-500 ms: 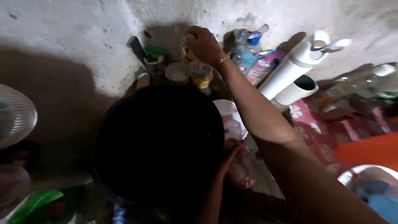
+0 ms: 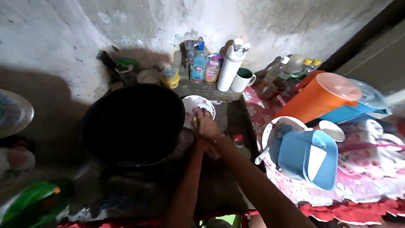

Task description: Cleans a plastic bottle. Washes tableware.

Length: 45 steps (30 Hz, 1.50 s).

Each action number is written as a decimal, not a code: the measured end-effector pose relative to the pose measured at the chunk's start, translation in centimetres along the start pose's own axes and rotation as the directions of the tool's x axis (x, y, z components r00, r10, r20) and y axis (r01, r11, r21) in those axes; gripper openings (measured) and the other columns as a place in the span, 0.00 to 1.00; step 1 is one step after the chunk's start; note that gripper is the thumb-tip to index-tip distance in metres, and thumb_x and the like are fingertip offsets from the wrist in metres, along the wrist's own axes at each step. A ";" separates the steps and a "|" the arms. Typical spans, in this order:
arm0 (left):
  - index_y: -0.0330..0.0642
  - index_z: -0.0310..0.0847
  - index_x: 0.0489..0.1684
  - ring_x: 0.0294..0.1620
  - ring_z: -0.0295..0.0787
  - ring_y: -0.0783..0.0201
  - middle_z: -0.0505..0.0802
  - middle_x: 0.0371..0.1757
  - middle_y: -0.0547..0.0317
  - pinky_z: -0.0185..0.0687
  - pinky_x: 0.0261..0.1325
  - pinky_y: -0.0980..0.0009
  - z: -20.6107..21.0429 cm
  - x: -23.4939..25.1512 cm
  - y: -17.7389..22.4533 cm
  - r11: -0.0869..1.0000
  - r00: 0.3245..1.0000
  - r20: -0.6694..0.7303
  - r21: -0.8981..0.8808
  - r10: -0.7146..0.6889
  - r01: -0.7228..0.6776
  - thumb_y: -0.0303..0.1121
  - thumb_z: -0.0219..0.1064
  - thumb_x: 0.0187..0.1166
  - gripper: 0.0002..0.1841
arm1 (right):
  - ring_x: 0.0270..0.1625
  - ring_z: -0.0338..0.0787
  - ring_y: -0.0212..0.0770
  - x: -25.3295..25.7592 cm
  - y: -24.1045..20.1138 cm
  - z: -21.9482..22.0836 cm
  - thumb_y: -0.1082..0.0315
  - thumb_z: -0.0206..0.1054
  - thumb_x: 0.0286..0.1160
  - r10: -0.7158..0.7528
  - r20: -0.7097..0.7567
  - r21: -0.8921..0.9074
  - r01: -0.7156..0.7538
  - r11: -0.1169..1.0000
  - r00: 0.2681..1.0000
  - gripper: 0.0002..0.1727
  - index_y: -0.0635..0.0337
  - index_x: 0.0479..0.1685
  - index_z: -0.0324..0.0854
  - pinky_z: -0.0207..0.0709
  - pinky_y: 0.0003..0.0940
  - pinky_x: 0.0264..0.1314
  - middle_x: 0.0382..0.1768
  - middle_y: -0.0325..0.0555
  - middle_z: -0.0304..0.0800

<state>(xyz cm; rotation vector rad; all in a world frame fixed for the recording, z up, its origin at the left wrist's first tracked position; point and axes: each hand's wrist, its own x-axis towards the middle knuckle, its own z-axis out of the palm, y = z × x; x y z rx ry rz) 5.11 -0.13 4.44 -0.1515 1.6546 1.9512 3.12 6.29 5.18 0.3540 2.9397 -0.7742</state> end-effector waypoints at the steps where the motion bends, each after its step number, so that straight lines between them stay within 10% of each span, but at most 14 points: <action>1: 0.25 0.57 0.83 0.59 0.83 0.61 0.82 0.67 0.37 0.78 0.66 0.67 0.6 -0.6 -0.2 0.999 1.000 0.018 -0.048 -0.008 0.009 0.32 0.29 0.97 0.25 | 0.76 0.79 0.69 0.2 0.6 -1.2 0.55 0.57 0.91 0.040 -0.063 0.091 -0.034 0.995 0.997 0.27 0.64 0.80 0.70 0.77 0.65 0.72 0.77 0.70 0.73; 2: 0.24 0.63 0.75 0.45 0.83 0.66 0.84 0.54 0.43 0.82 0.51 0.72 1.3 -0.8 -0.4 0.998 0.998 0.036 -0.050 0.052 -0.050 0.28 0.33 0.96 0.21 | 0.68 0.85 0.70 0.6 1.3 -2.7 0.55 0.55 0.92 0.075 -0.149 0.179 -0.047 0.983 0.986 0.26 0.66 0.76 0.73 0.79 0.66 0.67 0.69 0.72 0.80; 6: 0.20 0.61 0.76 0.45 0.84 0.65 0.83 0.55 0.40 0.84 0.49 0.72 2.3 -1.3 0.6 0.983 0.957 0.232 0.007 0.176 -0.182 0.21 0.57 0.87 0.21 | 0.68 0.84 0.67 1.5 3.5 -8.8 0.65 0.62 0.86 -0.058 -0.288 0.240 0.130 0.962 0.956 0.19 0.75 0.61 0.83 0.74 0.60 0.74 0.65 0.74 0.82; 9: 0.30 0.50 0.87 0.59 0.88 0.59 0.84 0.65 0.37 0.87 0.61 0.65 2.8 -0.2 0.0 0.940 0.939 0.171 0.116 0.299 -0.320 0.23 0.76 0.67 0.45 | 0.65 0.86 0.67 -0.9 2.4 -10.9 0.70 0.68 0.77 -0.200 -0.159 -0.034 0.198 0.980 0.967 0.16 0.70 0.59 0.86 0.77 0.62 0.69 0.61 0.71 0.85; 14: 0.31 0.52 0.86 0.59 0.87 0.54 0.84 0.63 0.34 0.86 0.61 0.58 4.4 -1.7 1.6 0.913 0.942 0.183 0.254 0.280 -0.320 0.22 0.78 0.63 0.46 | 0.63 0.88 0.69 -1.9 0.5 -13.6 0.66 0.70 0.76 -0.021 -0.061 -0.115 0.014 0.993 0.998 0.21 0.63 0.67 0.82 0.76 0.72 0.62 0.58 0.68 0.89; 18: 0.34 0.62 0.76 0.35 0.90 0.65 0.88 0.43 0.52 0.90 0.38 0.69 2.2 -2.3 2.0 0.967 0.874 0.416 -0.142 0.251 -0.210 0.20 0.63 0.74 0.28 | 0.43 0.89 0.38 -1.3 4.7 -12.9 0.74 0.71 0.70 -0.248 -0.347 0.458 0.394 0.797 0.904 0.11 0.65 0.50 0.88 0.84 0.39 0.51 0.44 0.49 0.92; 22: 0.44 0.84 0.48 0.33 0.91 0.69 0.94 0.36 0.62 0.88 0.36 0.75 1.1 0.5 -0.1 0.897 0.604 0.757 -0.415 0.248 0.151 0.53 0.75 0.68 0.23 | 0.32 0.83 0.21 -1.3 5.8 -10.8 0.76 0.66 0.72 -0.152 -0.484 0.680 0.479 0.555 0.862 0.07 0.61 0.45 0.86 0.81 0.20 0.37 0.36 0.35 0.88; 25: 0.35 0.73 0.59 0.36 0.89 0.68 0.90 0.39 0.57 0.88 0.42 0.72 2.7 -1.4 2.2 0.988 0.844 0.514 -0.079 0.154 -0.133 0.26 0.56 0.83 0.11 | 0.43 0.89 0.42 -0.8 4.9 -12.0 0.73 0.71 0.73 -0.081 -0.430 0.473 0.301 0.828 0.899 0.08 0.65 0.47 0.88 0.82 0.46 0.51 0.41 0.51 0.91; 27: 0.31 0.61 0.82 0.61 0.88 0.56 0.88 0.62 0.40 0.85 0.66 0.60 4.2 -1.5 2.8 0.907 0.939 0.281 0.310 0.200 -0.286 0.22 0.79 0.63 0.42 | 0.51 0.92 0.60 -1.0 3.8 -12.6 0.69 0.71 0.74 -0.047 -0.376 0.260 0.154 0.953 0.925 0.14 0.62 0.56 0.88 0.80 0.65 0.57 0.46 0.61 0.93; 30: 0.31 0.55 0.85 0.69 0.83 0.48 0.83 0.69 0.32 0.80 0.71 0.53 5.0 -1.4 2.8 0.881 0.946 0.160 0.346 0.282 -0.321 0.21 0.85 0.53 0.53 | 0.51 0.93 0.61 -1.1 3.2 -12.9 0.68 0.71 0.74 -0.086 -0.407 0.224 0.191 0.956 0.909 0.14 0.61 0.56 0.88 0.80 0.66 0.55 0.46 0.61 0.94; 36: 0.40 0.74 0.48 0.34 0.90 0.69 0.91 0.34 0.61 0.88 0.39 0.74 2.3 -0.9 1.4 0.942 0.720 0.672 -0.327 0.175 0.076 0.34 0.46 0.79 0.13 | 0.37 0.85 0.21 0.0 5.9 -11.8 0.78 0.65 0.72 -0.178 -0.549 0.634 0.546 0.548 0.816 0.06 0.67 0.42 0.85 0.82 0.21 0.45 0.36 0.37 0.88; 39: 0.36 0.73 0.57 0.36 0.90 0.68 0.90 0.37 0.57 0.90 0.44 0.72 3.1 -1.3 2.6 0.994 0.847 0.520 -0.075 0.110 -0.082 0.24 0.52 0.83 0.10 | 0.39 0.85 0.34 0.1 5.9 -12.1 0.74 0.69 0.74 -0.073 -0.478 0.549 0.362 0.753 0.875 0.07 0.67 0.45 0.87 0.80 0.36 0.48 0.38 0.47 0.89; 42: 0.31 0.52 0.89 0.68 0.85 0.47 0.85 0.68 0.32 0.79 0.73 0.52 5.3 -1.9 3.3 0.849 0.963 0.204 0.464 0.176 -0.254 0.26 0.82 0.63 0.50 | 0.52 0.92 0.59 -0.5 4.8 -13.0 0.69 0.69 0.76 -0.012 -0.435 0.319 0.167 0.933 0.900 0.12 0.64 0.52 0.89 0.79 0.63 0.58 0.46 0.61 0.93; 45: 0.34 0.48 0.90 0.70 0.83 0.48 0.83 0.70 0.33 0.79 0.73 0.54 5.4 -2.2 2.9 0.875 0.958 0.178 0.395 0.225 -0.279 0.21 0.82 0.56 0.55 | 0.49 0.92 0.62 -1.2 3.9 -13.1 0.70 0.70 0.72 -0.046 -0.445 0.253 0.176 0.951 0.894 0.13 0.63 0.54 0.87 0.79 0.66 0.53 0.44 0.62 0.93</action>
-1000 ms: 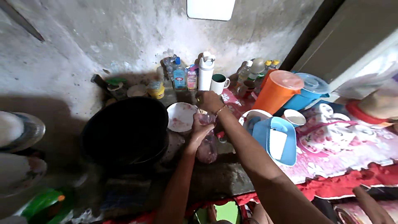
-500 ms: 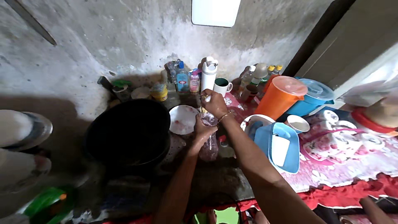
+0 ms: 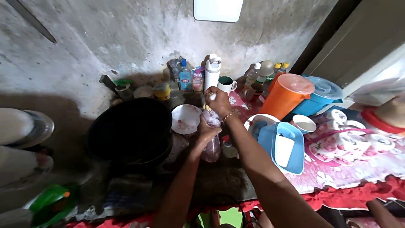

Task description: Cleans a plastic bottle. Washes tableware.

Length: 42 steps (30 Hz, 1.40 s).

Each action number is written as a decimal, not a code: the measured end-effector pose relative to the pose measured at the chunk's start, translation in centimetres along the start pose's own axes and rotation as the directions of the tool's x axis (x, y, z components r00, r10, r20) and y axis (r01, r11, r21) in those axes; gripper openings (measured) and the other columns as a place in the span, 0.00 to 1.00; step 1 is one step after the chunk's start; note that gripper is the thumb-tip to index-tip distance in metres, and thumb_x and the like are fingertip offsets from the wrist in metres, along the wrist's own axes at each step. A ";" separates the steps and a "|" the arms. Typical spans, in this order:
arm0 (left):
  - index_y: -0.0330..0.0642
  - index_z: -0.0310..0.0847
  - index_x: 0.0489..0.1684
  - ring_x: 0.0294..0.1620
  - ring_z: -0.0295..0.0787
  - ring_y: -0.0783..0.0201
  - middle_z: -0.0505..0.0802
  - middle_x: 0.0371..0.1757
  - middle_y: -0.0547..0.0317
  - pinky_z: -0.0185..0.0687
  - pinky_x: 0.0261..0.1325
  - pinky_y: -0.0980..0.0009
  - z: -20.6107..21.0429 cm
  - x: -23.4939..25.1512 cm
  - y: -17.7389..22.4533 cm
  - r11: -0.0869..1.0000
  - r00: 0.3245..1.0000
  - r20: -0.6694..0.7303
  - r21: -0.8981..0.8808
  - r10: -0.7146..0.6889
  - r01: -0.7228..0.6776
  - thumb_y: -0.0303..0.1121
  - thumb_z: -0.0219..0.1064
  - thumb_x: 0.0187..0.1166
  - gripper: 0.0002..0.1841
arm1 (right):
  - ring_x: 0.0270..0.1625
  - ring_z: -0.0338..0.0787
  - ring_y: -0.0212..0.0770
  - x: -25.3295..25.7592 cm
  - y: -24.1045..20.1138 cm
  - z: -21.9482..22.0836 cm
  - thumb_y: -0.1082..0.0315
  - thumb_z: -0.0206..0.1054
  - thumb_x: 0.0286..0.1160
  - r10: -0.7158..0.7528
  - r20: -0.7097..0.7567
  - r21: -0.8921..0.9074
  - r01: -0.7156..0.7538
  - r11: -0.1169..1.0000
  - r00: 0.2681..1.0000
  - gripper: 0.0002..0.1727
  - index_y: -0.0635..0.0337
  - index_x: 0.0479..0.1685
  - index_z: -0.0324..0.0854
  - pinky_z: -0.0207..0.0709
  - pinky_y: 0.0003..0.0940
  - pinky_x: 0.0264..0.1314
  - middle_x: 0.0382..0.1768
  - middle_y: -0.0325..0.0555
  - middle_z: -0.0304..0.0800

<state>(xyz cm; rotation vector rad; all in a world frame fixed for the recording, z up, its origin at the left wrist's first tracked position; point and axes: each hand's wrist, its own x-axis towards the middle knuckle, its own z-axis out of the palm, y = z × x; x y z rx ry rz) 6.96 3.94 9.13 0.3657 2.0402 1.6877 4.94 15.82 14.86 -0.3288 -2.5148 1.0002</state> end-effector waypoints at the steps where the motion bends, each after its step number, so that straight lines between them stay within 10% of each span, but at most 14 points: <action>1: 0.34 0.53 0.88 0.65 0.85 0.54 0.84 0.67 0.37 0.83 0.68 0.59 -0.5 -0.2 -0.2 0.993 0.998 0.065 -0.116 0.023 -0.016 0.18 0.78 0.58 0.50 | 0.49 0.92 0.61 0.0 0.1 -0.2 0.71 0.70 0.71 -0.026 0.010 0.029 0.026 0.999 1.000 0.13 0.64 0.53 0.87 0.80 0.65 0.53 0.44 0.62 0.92; 4: 0.36 0.73 0.56 0.35 0.89 0.67 0.90 0.38 0.58 0.89 0.41 0.70 -1.7 -0.1 -3.0 0.812 0.920 0.347 -0.582 0.184 0.057 0.23 0.62 0.67 0.17 | 0.41 0.87 0.40 0.0 1.1 -0.2 0.75 0.69 0.66 -0.172 -0.007 0.282 0.167 0.945 0.985 0.10 0.67 0.46 0.85 0.81 0.43 0.48 0.40 0.51 0.89; 7: 0.43 0.80 0.45 0.34 0.92 0.67 0.94 0.36 0.62 0.89 0.39 0.71 -1.6 0.7 -4.8 0.659 0.835 0.438 -0.741 0.332 0.127 0.36 0.71 0.63 0.14 | 0.39 0.83 0.24 0.2 1.4 0.5 0.78 0.65 0.67 -0.234 -0.078 0.516 0.240 0.823 0.969 0.07 0.67 0.41 0.85 0.80 0.24 0.47 0.39 0.41 0.88; 13: 0.33 0.72 0.65 0.40 0.87 0.67 0.89 0.42 0.55 0.88 0.47 0.69 -1.5 0.9 -2.8 0.810 0.995 0.084 -0.586 0.061 0.000 0.29 0.50 0.89 0.14 | 0.43 0.86 0.37 -4.1 1.6 2.8 0.62 0.59 0.88 0.213 -0.024 0.603 -0.156 0.782 0.977 0.20 0.57 0.74 0.76 0.82 0.37 0.45 0.53 0.50 0.88; 18: 0.34 0.61 0.84 0.66 0.79 0.62 0.81 0.71 0.44 0.76 0.69 0.67 -1.2 1.2 -1.9 0.852 0.993 -0.119 -0.521 -0.021 -0.044 0.35 0.38 0.97 0.23 | 0.86 0.70 0.63 -9.0 -1.7 4.4 0.67 0.58 0.87 0.121 0.019 0.176 -0.122 0.977 0.993 0.33 0.65 0.91 0.58 0.64 0.54 0.87 0.87 0.70 0.63; 24: 0.37 0.62 0.86 0.72 0.78 0.53 0.79 0.76 0.40 0.74 0.74 0.56 -1.8 0.3 0.4 0.917 1.000 -0.028 -0.399 -0.007 -0.005 0.45 0.50 0.94 0.28 | 0.66 0.82 0.61 -6.3 -0.8 2.0 0.61 0.42 0.97 0.374 0.010 0.438 -0.340 0.832 0.928 0.25 0.73 0.74 0.73 0.71 0.57 0.73 0.64 0.72 0.82; 29: 0.43 0.70 0.75 0.46 0.86 0.62 0.88 0.52 0.52 0.85 0.49 0.64 -2.9 2.2 1.4 0.804 0.993 -0.102 -0.594 -0.062 -0.010 0.47 0.58 0.89 0.24 | 0.69 0.86 0.51 -10.5 -1.4 0.4 0.69 0.56 0.88 0.181 -0.009 0.358 -0.166 0.919 0.983 0.21 0.68 0.74 0.79 0.74 0.48 0.76 0.66 0.63 0.88; 34: 0.40 0.74 0.71 0.52 0.84 0.63 0.87 0.55 0.52 0.82 0.57 0.63 -2.2 3.1 0.0 0.756 0.983 -0.126 -0.655 -0.130 0.016 0.44 0.56 0.89 0.21 | 0.81 0.78 0.61 -13.3 1.7 0.0 0.67 0.74 0.71 -0.330 -0.154 0.231 0.358 0.905 0.931 0.31 0.75 0.74 0.78 0.72 0.47 0.83 0.78 0.73 0.75; 37: 0.43 0.76 0.59 0.35 0.85 0.67 0.87 0.37 0.58 0.85 0.40 0.67 -1.1 3.0 -0.5 0.674 0.979 -0.050 -0.732 -0.195 0.097 0.45 0.50 0.92 0.16 | 0.80 0.78 0.62 -13.0 2.3 -1.7 0.69 0.80 0.64 -0.333 0.021 0.220 0.321 0.921 0.943 0.32 0.71 0.72 0.81 0.73 0.47 0.82 0.79 0.72 0.73; 42: 0.43 0.75 0.58 0.34 0.86 0.65 0.87 0.36 0.57 0.85 0.38 0.67 -0.4 2.0 -0.5 0.589 0.962 0.028 -0.785 -0.273 0.190 0.47 0.49 0.93 0.17 | 0.74 0.83 0.61 -12.5 2.6 -3.0 0.75 0.78 0.63 -0.309 0.143 0.146 0.289 0.946 0.940 0.29 0.69 0.69 0.84 0.75 0.49 0.79 0.70 0.70 0.83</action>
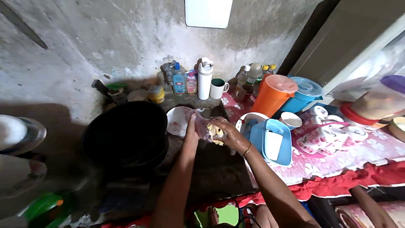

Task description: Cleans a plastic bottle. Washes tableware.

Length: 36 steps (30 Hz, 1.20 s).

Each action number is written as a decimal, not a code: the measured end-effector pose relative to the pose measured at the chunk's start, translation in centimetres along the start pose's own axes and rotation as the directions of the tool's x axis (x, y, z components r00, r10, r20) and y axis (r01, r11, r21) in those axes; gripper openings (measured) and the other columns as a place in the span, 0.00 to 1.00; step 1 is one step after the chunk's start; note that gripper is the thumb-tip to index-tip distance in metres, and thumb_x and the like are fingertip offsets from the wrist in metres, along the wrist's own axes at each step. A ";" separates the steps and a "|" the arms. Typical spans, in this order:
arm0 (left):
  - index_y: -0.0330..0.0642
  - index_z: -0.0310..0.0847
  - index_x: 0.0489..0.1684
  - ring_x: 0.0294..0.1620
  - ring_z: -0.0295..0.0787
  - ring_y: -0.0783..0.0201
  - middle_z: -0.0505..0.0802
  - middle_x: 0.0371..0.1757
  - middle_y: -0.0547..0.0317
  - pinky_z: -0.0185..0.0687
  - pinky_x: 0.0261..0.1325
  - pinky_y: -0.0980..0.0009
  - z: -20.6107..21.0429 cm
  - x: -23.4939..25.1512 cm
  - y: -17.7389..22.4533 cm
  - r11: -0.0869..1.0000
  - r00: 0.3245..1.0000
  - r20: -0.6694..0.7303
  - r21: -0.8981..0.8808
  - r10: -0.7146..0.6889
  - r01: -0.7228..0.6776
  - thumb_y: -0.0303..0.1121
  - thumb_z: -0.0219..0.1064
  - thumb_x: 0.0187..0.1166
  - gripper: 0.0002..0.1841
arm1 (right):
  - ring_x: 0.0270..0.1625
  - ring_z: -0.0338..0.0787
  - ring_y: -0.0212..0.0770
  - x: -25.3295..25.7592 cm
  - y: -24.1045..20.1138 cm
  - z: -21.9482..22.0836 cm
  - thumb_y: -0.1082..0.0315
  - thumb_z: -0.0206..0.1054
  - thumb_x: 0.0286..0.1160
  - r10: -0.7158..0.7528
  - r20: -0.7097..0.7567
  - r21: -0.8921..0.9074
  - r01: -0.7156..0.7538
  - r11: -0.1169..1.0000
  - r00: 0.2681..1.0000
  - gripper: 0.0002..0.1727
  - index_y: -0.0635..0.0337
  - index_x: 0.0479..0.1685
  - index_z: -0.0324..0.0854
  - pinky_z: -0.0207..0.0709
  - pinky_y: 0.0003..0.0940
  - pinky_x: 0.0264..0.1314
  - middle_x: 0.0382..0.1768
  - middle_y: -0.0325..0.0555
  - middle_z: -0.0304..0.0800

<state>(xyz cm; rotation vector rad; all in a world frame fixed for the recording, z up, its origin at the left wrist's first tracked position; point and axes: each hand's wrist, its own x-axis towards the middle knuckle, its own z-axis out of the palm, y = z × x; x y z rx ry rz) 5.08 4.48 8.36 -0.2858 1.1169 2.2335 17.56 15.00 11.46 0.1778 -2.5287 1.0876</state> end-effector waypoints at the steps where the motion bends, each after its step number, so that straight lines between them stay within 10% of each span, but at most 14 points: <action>1: 0.44 0.76 0.56 0.33 0.86 0.65 0.87 0.34 0.57 0.86 0.37 0.67 0.0 0.1 -0.1 1.000 1.000 0.006 -0.007 -0.007 0.007 0.46 0.50 0.92 0.17 | 0.69 0.87 0.61 0.0 0.3 0.3 0.75 0.79 0.61 -0.037 -0.054 -0.034 0.035 0.999 0.998 0.27 0.70 0.65 0.86 0.78 0.49 0.75 0.65 0.69 0.88; 8: 0.44 0.75 0.48 0.29 0.86 0.64 0.86 0.30 0.57 0.85 0.33 0.66 -1.1 1.2 -1.1 0.984 0.997 0.037 -0.163 -0.068 0.073 0.50 0.41 0.94 0.22 | 0.51 0.94 0.57 0.8 0.6 1.5 0.78 0.75 0.58 0.045 -0.326 -0.086 -0.077 0.993 0.944 0.14 0.74 0.45 0.90 0.85 0.51 0.59 0.45 0.64 0.94; 12: 0.40 0.74 0.59 0.34 0.86 0.69 0.87 0.36 0.58 0.85 0.38 0.72 -1.4 0.5 -1.2 0.996 0.993 0.087 0.048 0.076 -0.080 0.40 0.46 0.94 0.15 | 0.65 0.88 0.57 2.5 -0.5 0.0 0.73 0.72 0.73 0.438 -0.045 0.026 -0.438 0.899 0.898 0.21 0.74 0.64 0.83 0.75 0.52 0.74 0.59 0.68 0.89; 16: 0.34 0.68 0.75 0.48 0.83 0.66 0.86 0.55 0.49 0.81 0.53 0.69 -0.4 -0.4 -1.1 0.963 0.991 0.051 0.234 0.127 -0.136 0.36 0.42 0.96 0.20 | 0.81 0.74 0.62 4.4 -1.5 1.9 0.72 0.73 0.73 0.394 0.095 -0.055 -0.391 0.919 0.914 0.29 0.67 0.76 0.77 0.67 0.54 0.84 0.81 0.69 0.71; 21: 0.26 0.64 0.80 0.66 0.78 0.61 0.80 0.71 0.38 0.73 0.72 0.67 -0.5 -1.6 -0.8 0.818 0.968 0.195 0.524 0.159 -0.240 0.30 0.43 0.95 0.22 | 0.84 0.69 0.72 8.3 2.5 3.8 0.73 0.74 0.71 0.329 -0.176 -0.014 -0.337 0.941 0.928 0.41 0.63 0.88 0.62 0.69 0.64 0.81 0.86 0.75 0.59; 24: 0.36 0.72 0.69 0.40 0.87 0.68 0.88 0.45 0.54 0.86 0.45 0.72 -2.3 0.5 -1.1 0.936 0.931 0.364 0.326 0.005 -0.132 0.38 0.45 0.95 0.18 | 0.66 0.86 0.53 10.9 4.7 2.9 0.69 0.68 0.80 0.489 -0.238 0.323 -0.406 0.855 0.839 0.29 0.64 0.80 0.71 0.79 0.51 0.69 0.68 0.63 0.84; 28: 0.39 0.76 0.45 0.27 0.86 0.67 0.88 0.31 0.58 0.86 0.32 0.74 -3.6 0.3 0.8 0.978 0.755 0.632 0.024 -0.176 0.207 0.47 0.33 0.92 0.26 | 0.35 0.87 0.29 11.8 4.1 1.7 0.70 0.57 0.86 0.519 0.070 0.722 -0.403 0.563 0.852 0.14 0.63 0.66 0.74 0.85 0.27 0.40 0.39 0.41 0.87; 32: 0.39 0.74 0.61 0.37 0.89 0.66 0.90 0.40 0.56 0.88 0.42 0.72 -3.5 0.4 2.0 0.961 0.862 0.502 0.266 -0.066 -0.081 0.33 0.45 0.92 0.14 | 0.36 0.86 0.30 12.6 3.5 2.3 0.75 0.67 0.76 0.501 -0.122 0.623 -0.326 0.711 0.857 0.12 0.65 0.56 0.80 0.85 0.29 0.41 0.39 0.43 0.87; 36: 0.38 0.48 0.91 0.72 0.82 0.46 0.81 0.74 0.33 0.79 0.74 0.49 -1.4 0.9 1.7 0.682 0.952 0.250 0.665 0.179 -0.303 0.23 0.84 0.60 0.55 | 0.51 0.90 0.45 12.5 3.4 2.3 0.73 0.76 0.68 0.345 -0.301 0.292 -0.258 0.921 0.889 0.20 0.71 0.58 0.82 0.83 0.48 0.60 0.49 0.59 0.91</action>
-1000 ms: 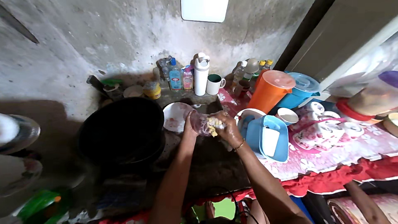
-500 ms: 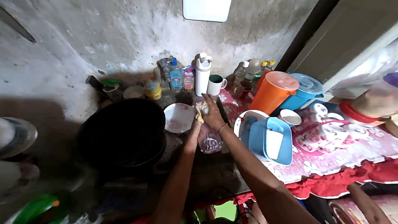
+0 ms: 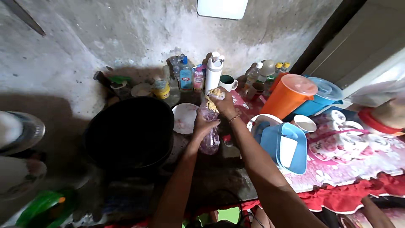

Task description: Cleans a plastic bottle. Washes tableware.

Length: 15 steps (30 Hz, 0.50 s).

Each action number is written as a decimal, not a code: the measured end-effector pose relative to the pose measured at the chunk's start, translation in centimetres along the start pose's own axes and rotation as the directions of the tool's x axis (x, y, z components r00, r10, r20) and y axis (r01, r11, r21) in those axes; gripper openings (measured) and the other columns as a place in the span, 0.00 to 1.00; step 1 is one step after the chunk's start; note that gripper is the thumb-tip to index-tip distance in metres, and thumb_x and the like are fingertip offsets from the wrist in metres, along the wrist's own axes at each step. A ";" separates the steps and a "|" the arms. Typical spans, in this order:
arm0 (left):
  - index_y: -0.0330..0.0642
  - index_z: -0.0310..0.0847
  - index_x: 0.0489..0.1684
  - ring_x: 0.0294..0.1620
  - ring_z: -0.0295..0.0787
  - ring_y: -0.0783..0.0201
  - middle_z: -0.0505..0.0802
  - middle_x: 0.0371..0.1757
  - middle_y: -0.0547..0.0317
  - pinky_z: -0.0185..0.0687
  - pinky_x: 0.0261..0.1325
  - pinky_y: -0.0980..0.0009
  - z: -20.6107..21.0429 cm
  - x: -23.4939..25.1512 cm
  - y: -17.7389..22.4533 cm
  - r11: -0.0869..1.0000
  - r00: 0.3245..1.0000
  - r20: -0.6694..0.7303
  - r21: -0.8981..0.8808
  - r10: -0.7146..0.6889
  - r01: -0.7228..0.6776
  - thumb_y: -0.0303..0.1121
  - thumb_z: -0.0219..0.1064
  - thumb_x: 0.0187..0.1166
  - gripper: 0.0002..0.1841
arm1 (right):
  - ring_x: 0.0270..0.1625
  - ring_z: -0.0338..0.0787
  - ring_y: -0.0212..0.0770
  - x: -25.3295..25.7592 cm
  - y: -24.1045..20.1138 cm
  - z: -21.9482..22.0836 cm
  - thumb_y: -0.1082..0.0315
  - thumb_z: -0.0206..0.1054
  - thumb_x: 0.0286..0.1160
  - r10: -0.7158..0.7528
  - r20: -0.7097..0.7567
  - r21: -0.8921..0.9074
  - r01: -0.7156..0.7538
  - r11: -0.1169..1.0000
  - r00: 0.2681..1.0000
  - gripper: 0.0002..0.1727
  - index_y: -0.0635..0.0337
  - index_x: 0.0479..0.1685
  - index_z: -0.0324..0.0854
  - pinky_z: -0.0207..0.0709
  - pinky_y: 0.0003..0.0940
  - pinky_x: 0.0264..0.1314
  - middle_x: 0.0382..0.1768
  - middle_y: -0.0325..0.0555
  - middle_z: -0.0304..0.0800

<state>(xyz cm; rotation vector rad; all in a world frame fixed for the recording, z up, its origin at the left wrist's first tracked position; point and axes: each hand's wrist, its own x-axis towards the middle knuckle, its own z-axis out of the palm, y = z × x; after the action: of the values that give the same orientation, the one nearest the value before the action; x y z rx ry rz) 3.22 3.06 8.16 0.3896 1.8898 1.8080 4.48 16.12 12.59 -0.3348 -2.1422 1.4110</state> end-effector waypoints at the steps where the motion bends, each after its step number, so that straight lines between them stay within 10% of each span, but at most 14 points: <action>1: 0.37 0.50 0.90 0.68 0.84 0.49 0.82 0.71 0.34 0.82 0.70 0.52 0.0 -0.3 0.0 0.999 1.000 -0.003 -0.048 0.009 -0.009 0.20 0.82 0.60 0.53 | 0.50 0.90 0.42 -0.4 0.2 -0.1 0.73 0.75 0.70 -0.044 0.012 -0.002 0.044 0.999 0.999 0.19 0.70 0.60 0.82 0.84 0.44 0.59 0.50 0.57 0.91; 4: 0.30 0.63 0.76 0.44 0.91 0.65 0.89 0.50 0.48 0.91 0.50 0.69 -0.6 -1.3 0.0 0.972 0.995 0.077 -0.231 0.055 -0.036 0.14 0.72 0.62 0.36 | 0.44 0.86 0.27 -0.8 1.1 -1.4 0.75 0.68 0.78 -0.058 0.044 0.089 0.054 0.995 0.997 0.17 0.65 0.65 0.79 0.83 0.28 0.51 0.51 0.47 0.88; 7: 0.30 0.59 0.83 0.57 0.89 0.63 0.86 0.62 0.43 0.87 0.61 0.66 -0.8 -1.2 -0.3 0.988 0.994 0.079 -0.144 0.071 -0.059 0.16 0.76 0.60 0.43 | 0.49 0.88 0.29 0.5 1.0 -2.6 0.80 0.68 0.71 -0.128 0.013 0.131 0.125 0.984 0.992 0.17 0.72 0.60 0.81 0.85 0.28 0.58 0.51 0.50 0.90; 12: 0.34 0.54 0.88 0.71 0.84 0.50 0.84 0.70 0.35 0.79 0.75 0.53 -0.7 0.0 -1.8 0.974 0.988 0.033 0.166 0.153 -0.156 0.26 0.85 0.56 0.53 | 0.64 0.86 0.63 1.6 -3.6 -4.6 0.68 0.79 0.64 -0.223 0.074 -0.397 0.234 0.888 0.972 0.30 0.69 0.69 0.79 0.78 0.61 0.68 0.60 0.70 0.85; 15: 0.34 0.53 0.89 0.71 0.84 0.42 0.85 0.68 0.31 0.77 0.75 0.46 -0.8 0.1 -1.3 0.933 0.991 0.002 0.338 0.135 -0.127 0.29 0.86 0.58 0.54 | 0.61 0.89 0.61 -0.2 -5.4 -4.3 0.69 0.79 0.63 -0.099 0.386 -0.422 0.271 0.865 0.917 0.27 0.64 0.65 0.83 0.79 0.63 0.65 0.56 0.64 0.89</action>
<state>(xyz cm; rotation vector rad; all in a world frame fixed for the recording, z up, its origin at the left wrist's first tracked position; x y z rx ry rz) 2.88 2.27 6.84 0.6311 2.2419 1.5685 7.57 17.11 18.67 -0.0372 -2.7266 0.8721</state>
